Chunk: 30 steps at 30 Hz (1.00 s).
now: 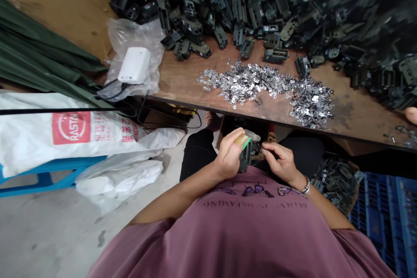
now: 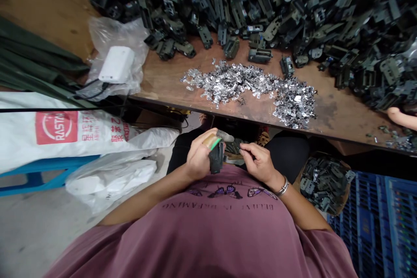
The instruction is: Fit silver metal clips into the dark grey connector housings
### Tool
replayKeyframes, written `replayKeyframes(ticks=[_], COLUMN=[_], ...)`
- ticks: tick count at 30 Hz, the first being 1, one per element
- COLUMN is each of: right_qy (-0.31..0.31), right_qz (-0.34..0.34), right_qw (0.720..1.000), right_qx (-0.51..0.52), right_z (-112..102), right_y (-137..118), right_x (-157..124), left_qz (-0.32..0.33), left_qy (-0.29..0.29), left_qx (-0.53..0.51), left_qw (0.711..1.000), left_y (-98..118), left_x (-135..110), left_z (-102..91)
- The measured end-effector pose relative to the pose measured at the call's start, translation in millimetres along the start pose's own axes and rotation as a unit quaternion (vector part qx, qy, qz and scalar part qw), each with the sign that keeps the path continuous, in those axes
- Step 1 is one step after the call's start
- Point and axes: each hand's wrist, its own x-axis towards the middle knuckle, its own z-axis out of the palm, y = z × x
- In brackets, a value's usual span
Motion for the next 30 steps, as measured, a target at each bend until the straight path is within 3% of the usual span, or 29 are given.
replayKeyframes(ticks=[3, 5, 7, 14, 19, 22, 27, 30], right_qy=[0.004, 0.0, -0.008, -0.027, -0.041, -0.044, 0.006, 0.063], right_qz=[0.0, 0.007, 0.021, 0.041, 0.027, 0.019, 0.011, 0.019], right_qw=[1.0, 1.0, 1.0, 0.999, 0.999, 0.998, 0.995, 0.977], right_qx=[0.001, 0.002, 0.004, -0.006, -0.01, -0.027, -0.102, -0.204], right_z=[1, 1, 2, 2, 1, -9, -52, -84], right_y=[2, 3, 4, 11, 9, 7, 25, 52], right_x=[-1, -1, -2, -6, -3, 3, 40, 85], left_qz=[-0.189, -0.256, -0.266, -0.262, -0.307, -0.292, -0.235, -0.228], left_qy=[0.013, 0.021, 0.038, 0.035, -0.04, -0.08, -0.155, -0.106], left_qx=[-0.148, -0.234, -0.287, -0.351, -0.247, -0.138, -0.011, 0.112], left_qw=[0.971, 0.938, 0.919, 0.898, 0.918, 0.943, 0.959, 0.961], left_y=[-5, -6, -6, -2, 5, 2, -43, -80], left_x=[0, 2, 5, 8, 9, 10, 16, 25], left_z=[3.2, 5.9, 7.5, 1.2, -2.7, -6.9, -17.0, -15.8])
